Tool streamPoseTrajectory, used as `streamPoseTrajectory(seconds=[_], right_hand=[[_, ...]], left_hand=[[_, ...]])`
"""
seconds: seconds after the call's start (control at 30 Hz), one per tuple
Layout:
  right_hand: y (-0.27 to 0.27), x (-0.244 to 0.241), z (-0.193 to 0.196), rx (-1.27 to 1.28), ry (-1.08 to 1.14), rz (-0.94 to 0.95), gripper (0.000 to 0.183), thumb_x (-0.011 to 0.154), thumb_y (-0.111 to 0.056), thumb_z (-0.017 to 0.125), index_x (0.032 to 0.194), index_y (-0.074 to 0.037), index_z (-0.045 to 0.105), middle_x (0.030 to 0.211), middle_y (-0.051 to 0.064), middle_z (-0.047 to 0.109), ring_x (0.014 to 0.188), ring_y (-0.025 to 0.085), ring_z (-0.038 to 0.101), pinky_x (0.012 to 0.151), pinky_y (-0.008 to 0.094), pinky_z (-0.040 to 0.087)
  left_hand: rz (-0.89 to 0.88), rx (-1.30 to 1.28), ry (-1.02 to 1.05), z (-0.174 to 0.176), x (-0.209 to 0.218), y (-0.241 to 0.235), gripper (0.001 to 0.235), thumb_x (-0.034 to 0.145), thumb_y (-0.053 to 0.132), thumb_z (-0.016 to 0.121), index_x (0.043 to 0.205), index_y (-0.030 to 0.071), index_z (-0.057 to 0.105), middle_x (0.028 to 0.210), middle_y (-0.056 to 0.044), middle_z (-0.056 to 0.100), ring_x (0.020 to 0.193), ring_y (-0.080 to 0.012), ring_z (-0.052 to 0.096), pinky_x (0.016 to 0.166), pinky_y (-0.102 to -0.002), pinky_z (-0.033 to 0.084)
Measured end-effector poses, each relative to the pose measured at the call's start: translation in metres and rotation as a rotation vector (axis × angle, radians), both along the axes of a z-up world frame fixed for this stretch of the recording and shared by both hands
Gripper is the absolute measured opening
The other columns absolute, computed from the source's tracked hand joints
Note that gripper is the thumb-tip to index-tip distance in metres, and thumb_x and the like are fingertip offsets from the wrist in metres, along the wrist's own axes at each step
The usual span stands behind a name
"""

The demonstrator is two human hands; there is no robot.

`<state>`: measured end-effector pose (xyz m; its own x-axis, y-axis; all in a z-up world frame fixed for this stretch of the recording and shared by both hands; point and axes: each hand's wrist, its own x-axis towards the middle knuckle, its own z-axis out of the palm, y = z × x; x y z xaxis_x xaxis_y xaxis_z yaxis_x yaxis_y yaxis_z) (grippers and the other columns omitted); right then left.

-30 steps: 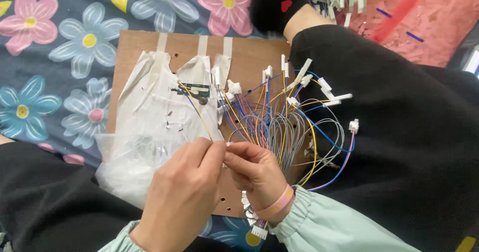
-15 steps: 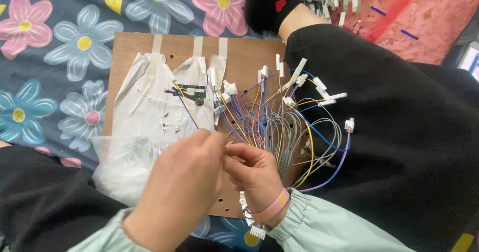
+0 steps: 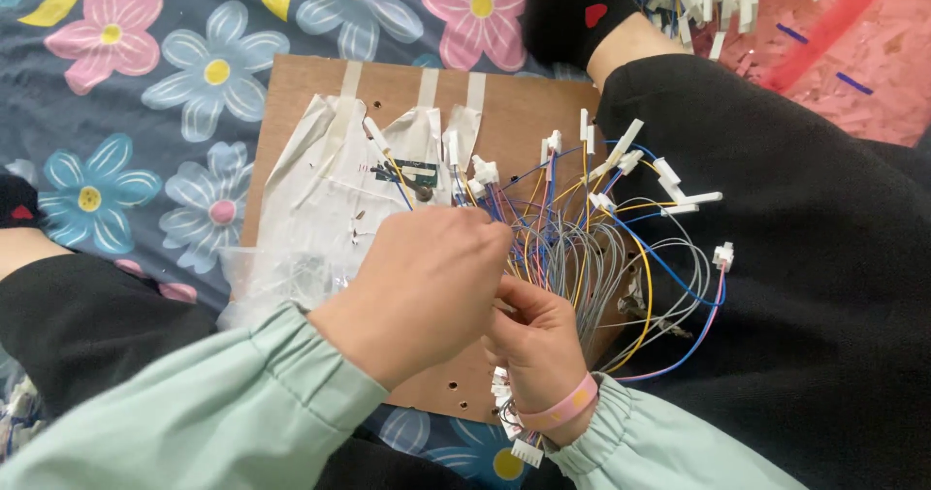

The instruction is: Organizing and connecting a wire harness to a wooden template board

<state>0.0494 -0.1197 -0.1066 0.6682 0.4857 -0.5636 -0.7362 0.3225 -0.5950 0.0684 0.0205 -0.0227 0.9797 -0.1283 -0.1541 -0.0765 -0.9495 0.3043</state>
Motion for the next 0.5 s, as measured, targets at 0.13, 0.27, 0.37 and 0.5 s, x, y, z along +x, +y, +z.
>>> streamPoseTrajectory(seconds=[0.13,0.27,0.37,0.5], right_hand=[[0.001,0.003,0.007,-0.109,-0.046,0.023,0.019,0.076,0.004,0.066,0.094,0.009,0.070,0.056,0.003,0.050,0.044,0.007,0.032,0.039,0.021,0.023],[0.002,0.002,0.010,-0.207,-0.138,0.036,0.013,0.075,0.004,0.069,0.087,0.008,0.072,0.058,0.004,0.054,0.047,0.007,0.034,0.041,0.021,0.023],[0.002,0.002,0.010,-0.192,-0.172,0.039,0.018,0.075,0.002,0.069,0.092,0.008,0.072,0.058,0.003,0.055,0.046,0.006,0.033,0.039,0.020,0.022],[0.002,0.002,0.008,-0.190,-0.248,0.052,0.021,0.076,0.002,0.068,0.095,0.009,0.071,0.073,0.007,0.065,0.061,0.008,0.049,0.052,0.018,0.036]], left_hand=[[-0.026,-0.052,0.118,0.002,0.006,0.007,0.011,0.067,0.018,0.063,0.070,0.008,0.058,0.075,-0.007,0.063,0.065,-0.0294,0.060,0.055,-0.040,0.048],[0.088,-0.187,0.249,0.001,0.007,0.011,0.014,0.072,0.018,0.058,0.065,0.006,0.057,0.071,-0.010,0.065,0.060,-0.0314,0.060,0.056,-0.040,0.048],[0.123,-0.212,0.187,-0.008,0.004,0.009,0.015,0.071,0.017,0.059,0.064,0.004,0.056,0.069,-0.011,0.064,0.061,-0.0311,0.059,0.058,-0.040,0.047],[0.179,-0.215,0.231,-0.005,0.005,0.009,0.018,0.076,0.019,0.056,0.069,0.003,0.057,0.071,-0.014,0.064,0.061,-0.0351,0.060,0.059,-0.043,0.048]])
